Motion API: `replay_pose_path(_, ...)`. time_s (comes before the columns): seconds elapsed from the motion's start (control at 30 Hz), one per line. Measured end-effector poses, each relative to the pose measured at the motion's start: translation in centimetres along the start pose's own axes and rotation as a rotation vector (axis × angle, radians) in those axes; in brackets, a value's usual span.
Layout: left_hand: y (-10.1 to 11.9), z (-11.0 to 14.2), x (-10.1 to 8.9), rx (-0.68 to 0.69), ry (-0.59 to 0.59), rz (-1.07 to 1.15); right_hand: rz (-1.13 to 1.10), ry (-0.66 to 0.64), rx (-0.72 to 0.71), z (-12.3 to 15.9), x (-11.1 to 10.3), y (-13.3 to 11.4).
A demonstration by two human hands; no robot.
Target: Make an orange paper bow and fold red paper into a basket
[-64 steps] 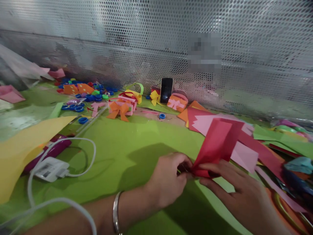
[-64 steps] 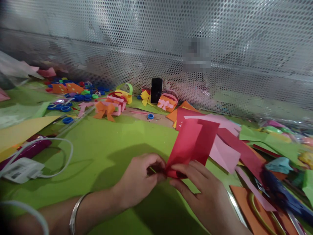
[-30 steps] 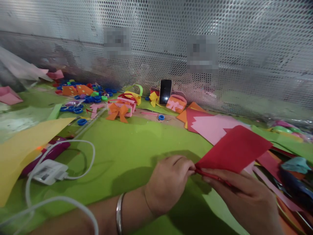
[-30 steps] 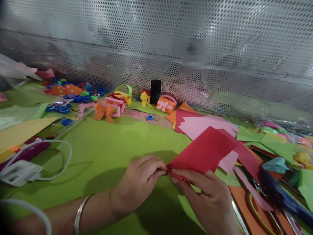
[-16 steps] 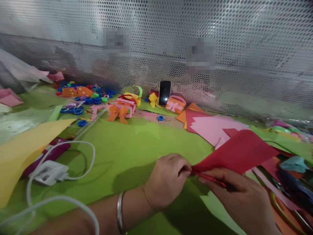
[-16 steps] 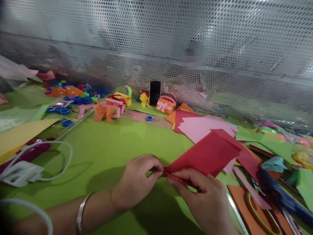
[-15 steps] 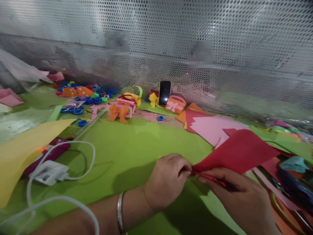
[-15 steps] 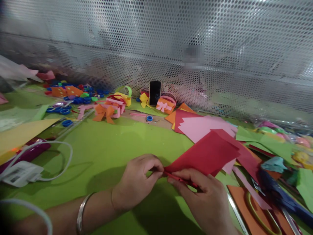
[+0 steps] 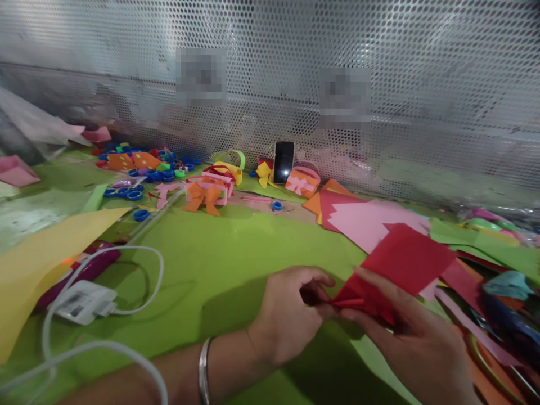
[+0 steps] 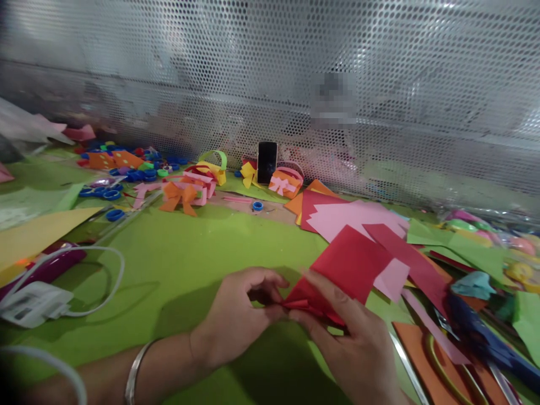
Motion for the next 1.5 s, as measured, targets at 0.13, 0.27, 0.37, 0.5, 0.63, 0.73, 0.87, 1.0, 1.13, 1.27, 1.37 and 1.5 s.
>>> replay_pose_path(0.13, 0.0, 0.0, 0.1, -0.019, -0.025, -0.054, 0.004, 0.020, -0.064, 0.1, 0.0, -0.3)
replay_pose_path(0.27, 0.3, 0.3, 0.3, 0.069, -0.059, -0.081, 0.023, 0.010, -0.100, 0.1, -0.1, -0.8)
replay_pose_path(0.37, 0.5, 0.6, 0.3, 0.154, -0.047, -0.101, 0.098, 0.009, -0.105, -0.1, -0.3, -1.0)
replay_pose_path(0.5, 1.3, 0.9, 0.1, 0.360, -0.009, -0.170, 0.162, 0.063, -0.147, -0.4, -0.7, -1.1)
replay_pose_path(0.63, 1.4, 1.2, -0.1, 0.449, 0.025, -0.192, 0.210, 0.058, -0.143, -0.5, -0.6, -0.8)
replay_pose_path(0.73, 1.3, 1.4, -0.2, 0.483, 0.042, -0.198, 0.151, 0.028, -0.134, -0.4, -0.5, -0.5)
replay_pose_path(0.87, 1.5, 1.3, -0.3, 0.549, 0.071, -0.241, -0.049, 0.037, -0.129, -0.3, -0.8, -0.6)
replay_pose_path(1.0, 1.6, 0.9, -0.3, 0.522, 0.066, -0.289, -0.055, 0.079, -0.013, -0.7, -1.1, 0.2)
replay_pose_path(1.13, 1.4, 0.6, -0.4, 0.433, 0.058, -0.242, -0.102, 0.051, 0.085, -0.5, -0.6, 1.2)
replay_pose_path(1.27, 0.6, 0.2, -0.4, 0.273, 0.060, -0.192, -0.069, 0.041, 0.096, -0.4, -0.3, 1.8)
replay_pose_path(1.37, -0.1, -0.2, -0.5, 0.152, 0.086, -0.164, 0.049, -0.021, 0.004, -1.2, -0.6, 1.8)
replay_pose_path(1.5, 0.1, -0.4, -0.9, 0.217, 0.147, -0.192, 0.349, 0.116, -0.222, -2.5, -3.5, 0.4)
Point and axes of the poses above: each hand's wrist, its own z-axis away from the middle knuckle, its own x-axis out of the palm, y = z × x, the point moved 6 cm from there along -z, towards the middle knuckle, and after that the axes turned 10 degrees about y, right-handed, at the moved point
